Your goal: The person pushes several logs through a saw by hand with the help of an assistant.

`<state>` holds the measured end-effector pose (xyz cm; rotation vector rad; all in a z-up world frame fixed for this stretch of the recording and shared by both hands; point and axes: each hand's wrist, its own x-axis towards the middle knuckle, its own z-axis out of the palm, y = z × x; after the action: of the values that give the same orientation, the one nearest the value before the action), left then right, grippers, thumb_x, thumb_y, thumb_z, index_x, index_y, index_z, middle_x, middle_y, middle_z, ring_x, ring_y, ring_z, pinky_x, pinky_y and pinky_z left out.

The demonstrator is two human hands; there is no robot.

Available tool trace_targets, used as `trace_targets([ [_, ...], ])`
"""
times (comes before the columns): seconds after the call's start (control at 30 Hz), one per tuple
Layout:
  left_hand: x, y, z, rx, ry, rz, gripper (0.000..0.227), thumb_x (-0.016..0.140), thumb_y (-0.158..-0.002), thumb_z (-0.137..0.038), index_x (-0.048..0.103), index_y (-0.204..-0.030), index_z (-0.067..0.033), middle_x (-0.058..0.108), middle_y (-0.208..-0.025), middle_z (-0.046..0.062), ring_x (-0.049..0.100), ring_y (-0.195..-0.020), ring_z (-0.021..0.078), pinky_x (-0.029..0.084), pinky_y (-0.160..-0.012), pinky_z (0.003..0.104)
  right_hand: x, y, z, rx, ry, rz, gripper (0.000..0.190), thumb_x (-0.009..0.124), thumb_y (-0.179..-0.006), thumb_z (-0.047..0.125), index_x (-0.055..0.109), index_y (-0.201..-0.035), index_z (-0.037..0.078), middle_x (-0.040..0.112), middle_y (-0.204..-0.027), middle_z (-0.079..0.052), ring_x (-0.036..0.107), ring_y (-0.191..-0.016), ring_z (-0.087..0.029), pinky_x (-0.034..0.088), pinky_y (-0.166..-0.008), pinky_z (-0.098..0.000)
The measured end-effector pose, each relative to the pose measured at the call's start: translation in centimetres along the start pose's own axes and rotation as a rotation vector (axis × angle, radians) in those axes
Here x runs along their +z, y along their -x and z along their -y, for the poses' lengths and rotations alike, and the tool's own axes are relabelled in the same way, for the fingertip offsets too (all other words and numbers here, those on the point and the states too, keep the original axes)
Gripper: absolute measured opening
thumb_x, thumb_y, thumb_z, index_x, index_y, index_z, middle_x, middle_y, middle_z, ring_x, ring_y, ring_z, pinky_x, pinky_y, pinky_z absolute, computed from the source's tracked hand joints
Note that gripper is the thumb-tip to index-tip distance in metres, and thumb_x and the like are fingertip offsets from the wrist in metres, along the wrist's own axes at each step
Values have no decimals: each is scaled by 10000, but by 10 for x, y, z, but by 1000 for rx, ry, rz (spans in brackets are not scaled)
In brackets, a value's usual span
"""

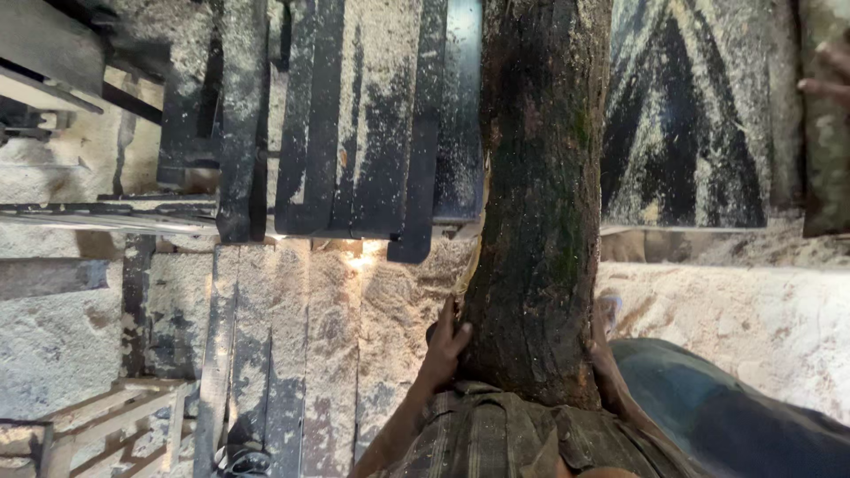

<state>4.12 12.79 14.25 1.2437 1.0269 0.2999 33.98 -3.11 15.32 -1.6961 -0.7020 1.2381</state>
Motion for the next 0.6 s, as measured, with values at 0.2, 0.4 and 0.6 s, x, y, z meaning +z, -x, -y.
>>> trace_targets([
  [0.2,-10,-23,-48,173,-221,-47,844,356,-1038,-578,65,-1678,-112,-108,-1756,155,-40,-1622,374,61,-1273,525,-13,-52,-3,-88,40,33,958,314,-948,710,108,-1669,114,106,-1741,-127,97,-1588,-311,135,-1240,-450],
  [0.4,-19,-56,-77,252,-149,5,800,302,-1058,-530,39,-1667,-82,-85,-1762,145,17,-1620,365,84,-1276,510,-19,-105,10,-196,78,54,951,333,-964,695,90,-1669,104,94,-1742,-136,76,-1591,-309,117,-1246,-442],
  [0.6,-11,-70,-86,420,-160,-165,727,346,-1094,-445,162,-1668,-38,96,-1764,191,91,-1640,353,126,-1304,446,-3,-94,67,-300,103,108,870,362,-1050,639,98,-1659,77,124,-1754,-142,105,-1612,-286,135,-1272,-392],
])
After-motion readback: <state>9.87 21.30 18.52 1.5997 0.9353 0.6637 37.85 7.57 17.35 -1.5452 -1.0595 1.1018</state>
